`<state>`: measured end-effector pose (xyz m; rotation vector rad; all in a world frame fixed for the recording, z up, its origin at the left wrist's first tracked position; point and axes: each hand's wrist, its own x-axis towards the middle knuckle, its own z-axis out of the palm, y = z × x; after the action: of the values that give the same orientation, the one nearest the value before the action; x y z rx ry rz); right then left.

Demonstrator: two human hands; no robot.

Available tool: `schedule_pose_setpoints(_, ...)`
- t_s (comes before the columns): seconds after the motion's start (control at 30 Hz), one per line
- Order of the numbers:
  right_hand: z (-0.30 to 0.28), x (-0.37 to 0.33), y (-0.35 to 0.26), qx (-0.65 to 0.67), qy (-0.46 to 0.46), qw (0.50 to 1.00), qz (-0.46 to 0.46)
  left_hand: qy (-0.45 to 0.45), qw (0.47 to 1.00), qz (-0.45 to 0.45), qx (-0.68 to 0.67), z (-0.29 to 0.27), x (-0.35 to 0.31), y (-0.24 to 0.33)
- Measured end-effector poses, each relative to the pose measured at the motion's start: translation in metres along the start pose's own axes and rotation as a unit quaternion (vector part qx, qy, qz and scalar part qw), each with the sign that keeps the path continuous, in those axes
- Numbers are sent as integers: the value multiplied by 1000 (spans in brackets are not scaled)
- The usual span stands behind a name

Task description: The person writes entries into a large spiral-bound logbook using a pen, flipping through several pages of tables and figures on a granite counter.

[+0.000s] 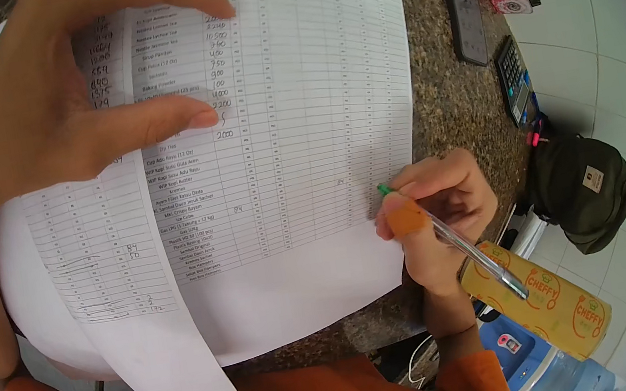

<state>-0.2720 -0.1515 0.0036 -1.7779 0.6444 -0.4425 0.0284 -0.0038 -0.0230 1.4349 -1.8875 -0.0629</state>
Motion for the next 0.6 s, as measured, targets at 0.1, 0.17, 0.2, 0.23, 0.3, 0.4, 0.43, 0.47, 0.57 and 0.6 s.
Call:
schedule_pose_setpoints(0.1,-10,1,10,-37,-56,998,-24,1,1000,1,3,0,-1,1)
schedule_pose_setpoints(0.17,-11,2,16,-55,-41,995,-66,2,1000,0,5,-2,-2,3)
schedule_pose_setpoints(0.2,-12,0,19,-58,-40,995,-67,3,1000,0,7,-1,-2,2)
schedule_pose_setpoints(0.23,-12,-3,20,-72,8,996,-56,5,1000,1,9,0,-2,2)
schedule_pose_setpoints(0.3,-13,-6,22,-86,57,994,-46,7,1000,1,8,3,-3,2)
schedule_pose_setpoints(0.4,-17,-7,26,-112,63,990,-50,8,1000,0,7,4,-2,2)
schedule_pose_setpoints(0.43,-18,-7,28,-87,60,994,-36,8,1000,-1,9,3,-3,1)
schedule_pose_setpoints(0.47,-19,-6,28,-62,56,996,-22,8,1000,-2,8,4,-3,1)
schedule_pose_setpoints(0.57,-17,-7,25,-68,68,995,-29,7,1000,-5,14,1,-6,4)
schedule_pose_setpoints(0.6,-18,-8,24,-70,68,995,-29,7,1000,-5,12,3,-6,3)
